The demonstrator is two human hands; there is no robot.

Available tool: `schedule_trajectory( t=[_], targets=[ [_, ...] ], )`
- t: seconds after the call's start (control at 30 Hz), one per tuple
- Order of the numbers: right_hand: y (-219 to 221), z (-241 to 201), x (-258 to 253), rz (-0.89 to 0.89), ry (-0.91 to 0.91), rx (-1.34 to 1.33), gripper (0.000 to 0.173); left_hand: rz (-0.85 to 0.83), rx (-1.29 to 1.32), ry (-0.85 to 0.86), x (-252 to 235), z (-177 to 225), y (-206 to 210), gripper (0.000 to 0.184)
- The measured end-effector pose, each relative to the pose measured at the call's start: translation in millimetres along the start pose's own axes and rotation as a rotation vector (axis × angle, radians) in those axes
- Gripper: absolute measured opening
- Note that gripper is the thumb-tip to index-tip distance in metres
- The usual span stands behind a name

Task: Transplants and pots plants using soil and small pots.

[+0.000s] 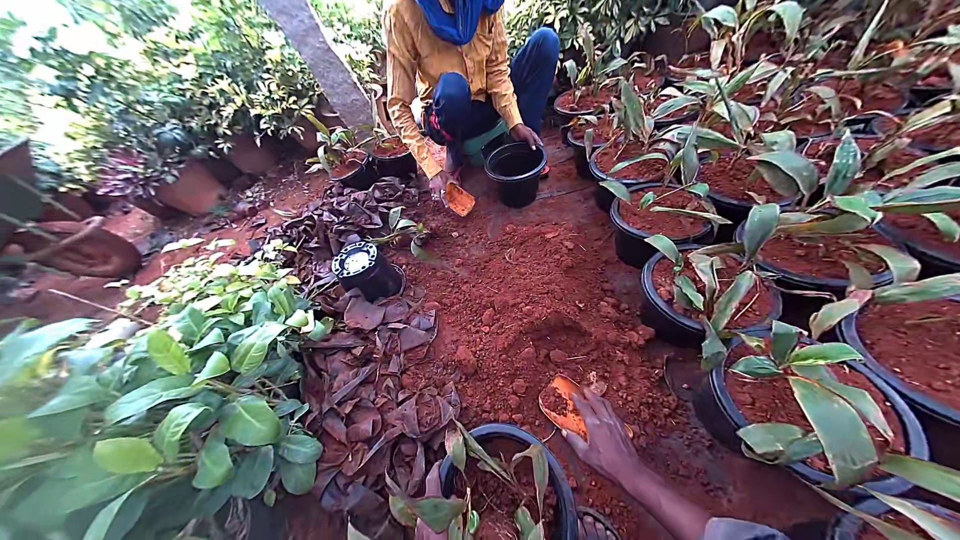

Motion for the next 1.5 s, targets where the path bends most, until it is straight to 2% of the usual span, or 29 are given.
schedule_trajectory(
  t=[0.13, 0.33, 0.47, 0.6, 0.7, 0.77, 0.83, 0.97, 1.07, 1.23, 1.4, 1.5],
  targets=[
    [-10.7, -84.9, -55.3, -0.122, -0.230, 0.028, 0.069, 0.067, -0.041, -0.055, -4.3, -16.5, 6.7, 0.061],
    [24.3, -183.6, -115.2, -0.264, -0.515, 0.180, 0.073, 0.071, -0.050, -0.091, 0.9, -6.7, 5.6, 0.071],
    [60.4, -206.4, -144.5, -0.342, -0.564, 0.300, 0.075, 0.071, -0.068, -0.045, -0.7, -2.6, 5.3, 0.070],
    [84.9, -206.9, -172.7, -0.404, -0.562, 0.436, 0.053, 0.082, -0.032, -0.023, 1.0, -5.5, 7.4, 0.065],
    [81.0, -203.4, -186.6, -0.365, -0.525, 0.385, 0.051, 0.132, -0.053, -0.010, 3.2, -6.7, 6.4, 0.060],
    [64.9, -194.5, -182.3, -0.321, -0.461, 0.273, 0.056, 0.143, -0.053, -0.018, 3.7, -7.4, 6.1, 0.058],
    [39.8, -177.5, -165.7, -0.250, -0.380, 0.067, 0.054, 0.138, -0.052, -0.053, 3.9, -8.2, 6.7, 0.061],
    [-3.8, -127.3, -109.9, -0.233, -0.154, -0.516, 0.034, 0.136, -0.093, -0.071, 4.8, -10.2, 8.6, 0.078],
    [-20.9, -113.2, -63.8, -0.277, -0.150, -0.688, 0.028, 0.132, -0.153, -0.096, 4.2, -7.9, 4.9, 0.080],
    [-29.2, -124.4, -20.2, -0.357, -0.227, -0.534, 0.045, 0.094, -0.135, -0.134, 2.2, -11.0, 7.0, 0.074],
    [-18.8, -156.8, 1.8, -0.472, -0.302, -0.022, 0.062, 0.066, -0.189, -0.174, 1.3, -7.7, 6.6, 0.072],
    [-8.6, -167.4, 7.8, -0.490, -0.332, 0.149, 0.058, 0.080, -0.147, -0.155, 2.1, -10.2, 7.1, 0.072]
  ],
)
Point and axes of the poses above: each hand's wrist, its own x-axis away from the middle knuckle, its own y-axis out of the palm, z = x × y, the point moved 9 cm from there along -x, towards the middle knuckle
